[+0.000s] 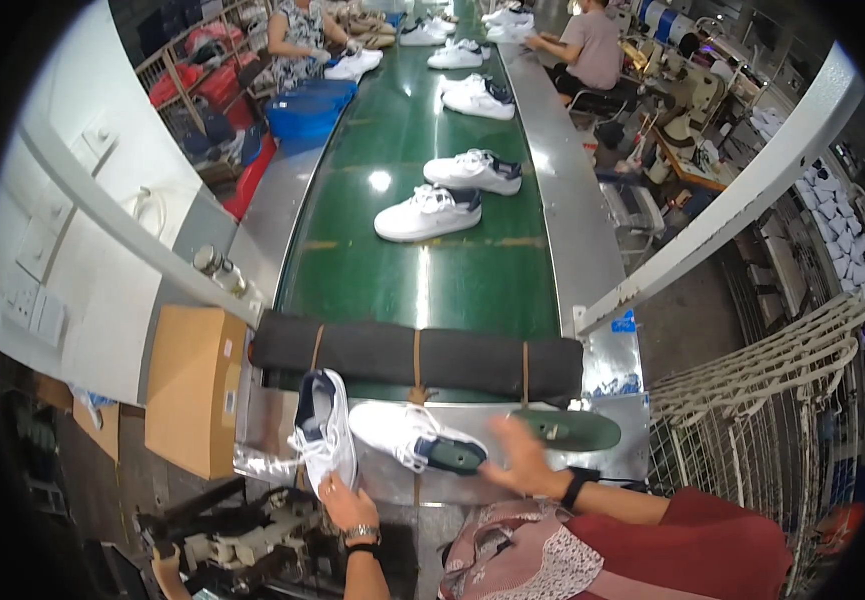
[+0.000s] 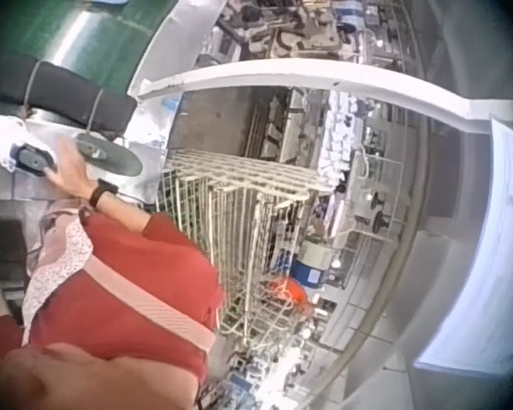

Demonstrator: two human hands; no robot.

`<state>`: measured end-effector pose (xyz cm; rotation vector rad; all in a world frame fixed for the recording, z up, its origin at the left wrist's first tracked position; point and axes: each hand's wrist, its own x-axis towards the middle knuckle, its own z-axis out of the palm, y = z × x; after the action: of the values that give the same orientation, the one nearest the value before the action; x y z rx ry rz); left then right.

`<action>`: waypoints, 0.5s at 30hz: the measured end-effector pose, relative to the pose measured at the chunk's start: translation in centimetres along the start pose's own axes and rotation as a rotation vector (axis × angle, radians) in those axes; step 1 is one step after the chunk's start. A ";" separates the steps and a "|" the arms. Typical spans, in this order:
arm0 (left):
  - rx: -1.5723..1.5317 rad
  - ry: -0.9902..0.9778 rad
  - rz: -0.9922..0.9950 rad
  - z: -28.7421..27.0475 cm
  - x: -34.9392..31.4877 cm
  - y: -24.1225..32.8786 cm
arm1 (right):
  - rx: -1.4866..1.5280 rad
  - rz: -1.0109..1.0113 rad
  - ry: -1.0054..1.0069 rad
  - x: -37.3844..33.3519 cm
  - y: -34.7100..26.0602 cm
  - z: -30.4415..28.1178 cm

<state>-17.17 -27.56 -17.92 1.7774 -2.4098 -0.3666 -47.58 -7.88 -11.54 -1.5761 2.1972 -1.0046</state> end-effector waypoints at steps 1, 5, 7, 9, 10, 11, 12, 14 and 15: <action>0.000 -0.021 -0.005 -0.2 -0.1 0.3 | 0.065 -0.065 -0.093 1.4 -0.6 2.2; -0.024 -0.067 -0.032 -0.9 -0.4 1.7 | 0.141 -0.122 -0.242 4.4 0.6 6.5; -0.036 -0.066 -0.010 -1.4 -0.5 2.1 | 0.146 -0.073 -0.336 4.7 2.1 4.7; -0.049 -0.067 0.004 -0.4 -1.1 0.6 | 0.108 -0.018 -0.513 6.0 1.3 0.4; -0.060 -0.063 0.009 -0.2 -1.0 0.8 | 0.019 0.051 -0.570 6.1 1.2 -1.5; -0.054 -0.019 0.060 -0.3 -1.3 0.8 | 0.059 0.068 -0.616 6.1 1.3 -3.1; -0.045 0.020 0.107 -0.4 -1.9 0.8 | 0.102 0.088 -0.668 6.0 1.3 -4.5; -0.194 -0.020 0.354 -7.1 -2.6 6.6 | 0.085 0.070 -0.764 6.4 0.5 -7.1; -0.273 -0.152 0.456 -10.0 -3.1 9.0 | 0.080 0.042 -0.874 7.0 -0.8 -7.7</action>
<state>-22.08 -23.27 -5.74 1.0863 -2.6135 -0.7493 -54.01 -11.39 -4.09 -1.5147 1.5412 -0.2709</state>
